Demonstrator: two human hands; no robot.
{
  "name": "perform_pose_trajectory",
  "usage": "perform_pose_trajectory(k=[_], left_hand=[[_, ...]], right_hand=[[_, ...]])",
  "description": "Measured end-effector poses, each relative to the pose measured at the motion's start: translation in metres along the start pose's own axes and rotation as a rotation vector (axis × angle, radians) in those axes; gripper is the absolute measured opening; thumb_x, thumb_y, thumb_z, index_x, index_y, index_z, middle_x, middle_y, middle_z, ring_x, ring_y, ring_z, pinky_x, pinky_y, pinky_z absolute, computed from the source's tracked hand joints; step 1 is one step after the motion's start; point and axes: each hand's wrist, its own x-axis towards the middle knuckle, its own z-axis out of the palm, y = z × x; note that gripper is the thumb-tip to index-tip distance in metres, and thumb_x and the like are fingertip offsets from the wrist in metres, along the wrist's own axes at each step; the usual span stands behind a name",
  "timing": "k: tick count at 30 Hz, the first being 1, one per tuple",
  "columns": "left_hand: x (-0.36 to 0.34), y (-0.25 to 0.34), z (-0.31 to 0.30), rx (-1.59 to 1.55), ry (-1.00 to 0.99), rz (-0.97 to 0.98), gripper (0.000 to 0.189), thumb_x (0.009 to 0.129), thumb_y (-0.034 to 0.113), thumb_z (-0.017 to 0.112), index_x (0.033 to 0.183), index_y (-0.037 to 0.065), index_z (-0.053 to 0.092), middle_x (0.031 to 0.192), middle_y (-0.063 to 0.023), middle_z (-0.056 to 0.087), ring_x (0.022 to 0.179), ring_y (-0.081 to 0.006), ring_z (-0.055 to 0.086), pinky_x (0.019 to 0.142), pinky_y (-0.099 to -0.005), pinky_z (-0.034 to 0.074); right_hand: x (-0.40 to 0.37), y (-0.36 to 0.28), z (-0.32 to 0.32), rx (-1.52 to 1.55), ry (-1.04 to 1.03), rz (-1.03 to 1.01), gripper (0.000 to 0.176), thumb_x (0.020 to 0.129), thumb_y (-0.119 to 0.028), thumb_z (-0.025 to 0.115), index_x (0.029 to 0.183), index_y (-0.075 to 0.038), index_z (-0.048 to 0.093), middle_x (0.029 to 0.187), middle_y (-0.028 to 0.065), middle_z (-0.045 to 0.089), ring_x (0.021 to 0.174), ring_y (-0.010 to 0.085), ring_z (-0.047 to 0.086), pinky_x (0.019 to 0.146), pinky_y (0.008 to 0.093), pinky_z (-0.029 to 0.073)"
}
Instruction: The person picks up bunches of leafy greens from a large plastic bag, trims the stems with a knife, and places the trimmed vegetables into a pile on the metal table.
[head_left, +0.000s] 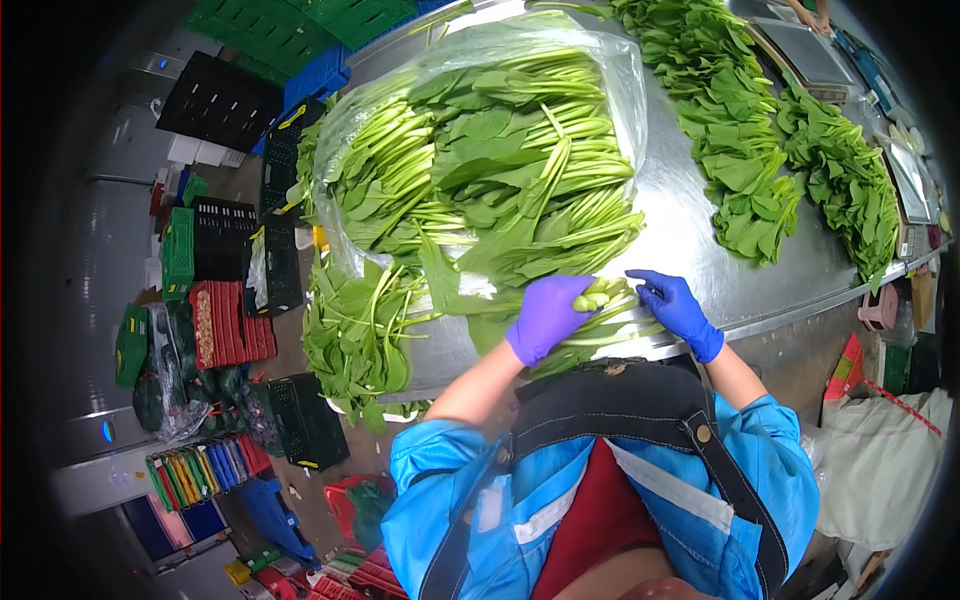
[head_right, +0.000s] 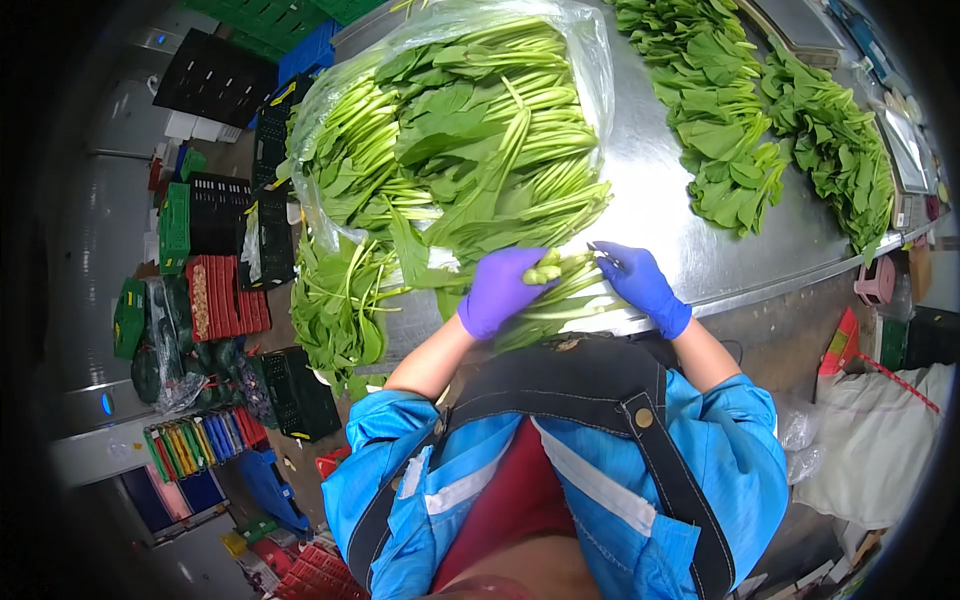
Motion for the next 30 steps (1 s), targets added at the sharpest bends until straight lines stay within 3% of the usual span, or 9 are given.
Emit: perform_pose_trajectory(k=[5, 7, 13, 17, 20, 24, 26, 28, 30], left_hand=[[0.007, 0.007, -0.006, -0.038, -0.193, -0.032, 0.039, 0.069, 0.029, 0.075, 0.1, 0.008, 0.066, 0.085, -0.0142, 0.065, 0.073, -0.031, 0.063, 0.065, -0.0376, 0.05], [0.005, 0.003, -0.013, -0.074, -0.242, -0.03, 0.037, 0.069, 0.028, 0.075, 0.099, 0.009, 0.066, 0.085, -0.0141, 0.066, 0.073, -0.0312, 0.063, 0.065, -0.0371, 0.05], [0.001, -0.006, -0.019, -0.168, -0.28, -0.074, 0.029, 0.071, 0.024, 0.074, 0.095, 0.01, 0.067, 0.084, -0.0142, 0.066, 0.073, -0.0309, 0.063, 0.064, -0.0353, 0.05], [0.002, -0.005, -0.018, -0.043, -0.272, -0.127, 0.027, 0.073, 0.022, 0.073, 0.096, 0.01, 0.067, 0.083, -0.0148, 0.065, 0.074, -0.0305, 0.063, 0.064, -0.0357, 0.05], [0.002, -0.006, -0.018, -0.108, -0.197, -0.163, 0.028, 0.072, 0.022, 0.072, 0.096, 0.009, 0.067, 0.083, -0.016, 0.065, 0.075, -0.0327, 0.063, 0.064, -0.037, 0.049], [0.0, -0.003, 0.006, -0.269, -0.119, -0.016, 0.03, 0.072, 0.021, 0.073, 0.099, 0.008, 0.066, 0.087, -0.0152, 0.066, 0.078, -0.033, 0.063, 0.068, -0.0365, 0.05], [0.001, -0.002, 0.016, -0.099, -0.284, -0.076, 0.03, 0.073, 0.018, 0.074, 0.099, 0.007, 0.067, 0.091, -0.0128, 0.067, 0.081, -0.0274, 0.065, 0.073, -0.0329, 0.05], [0.002, -0.007, 0.012, -0.213, -0.25, -0.119, 0.028, 0.073, 0.016, 0.074, 0.099, 0.007, 0.067, 0.09, -0.0118, 0.067, 0.08, -0.0234, 0.065, 0.072, -0.0314, 0.05], [0.002, -0.007, 0.003, -0.328, -0.217, -0.172, 0.027, 0.073, 0.015, 0.074, 0.098, 0.006, 0.067, 0.088, -0.0109, 0.067, 0.079, -0.0195, 0.065, 0.071, -0.0299, 0.049]], right_hand=[[0.008, -0.052, -0.001, 0.215, -0.053, -0.113, 0.032, 0.082, -0.022, 0.069, 0.111, -0.009, 0.065, 0.078, 0.0015, 0.062, 0.061, 0.0072, 0.048, 0.057, 0.0218, 0.04], [0.011, -0.04, 0.004, 0.32, -0.172, 0.148, 0.031, 0.079, -0.019, 0.071, 0.108, -0.008, 0.065, 0.08, 0.0023, 0.061, 0.064, 0.0072, 0.049, 0.059, 0.0218, 0.041], [0.013, -0.053, 0.02, 0.163, 0.089, -0.325, 0.025, 0.071, -0.014, 0.076, 0.092, -0.005, 0.068, 0.077, 0.0059, 0.063, 0.072, 0.0193, 0.062, 0.067, 0.0301, 0.048], [0.012, -0.041, 0.023, 0.047, -0.057, -0.152, 0.028, 0.073, -0.015, 0.075, 0.097, -0.004, 0.067, 0.075, 0.0028, 0.065, 0.067, 0.014, 0.059, 0.062, 0.0274, 0.046], [0.013, -0.044, 0.017, 0.507, -0.093, 0.286, 0.024, 0.083, -0.02, 0.067, 0.101, -0.003, 0.067, 0.075, -0.0002, 0.063, 0.054, 0.0058, 0.048, 0.051, 0.0192, 0.039], [0.012, -0.051, 0.01, 0.704, -0.117, 0.306, 0.03, 0.093, -0.024, 0.051, 0.11, -0.003, 0.062, 0.084, 0.0019, 0.062, 0.052, 0.0054, 0.046, 0.05, 0.0186, 0.039], [0.011, -0.047, 0.014, 0.774, -0.075, 0.303, 0.03, 0.09, -0.024, 0.056, 0.109, -0.003, 0.063, 0.082, 0.001, 0.061, 0.052, 0.0053, 0.046, 0.049, 0.0187, 0.038], [0.01, -0.049, 0.014, 0.845, -0.024, 0.296, 0.03, 0.087, -0.024, 0.061, 0.108, -0.003, 0.064, 0.08, 0.0001, 0.059, 0.053, 0.0051, 0.046, 0.048, 0.0188, 0.038], [0.005, -0.053, 0.012, 0.623, 0.047, 0.167, 0.032, 0.082, -0.021, 0.067, 0.111, -0.006, 0.063, 0.081, -0.0007, 0.06, 0.054, 0.0039, 0.044, 0.049, 0.0182, 0.037]])
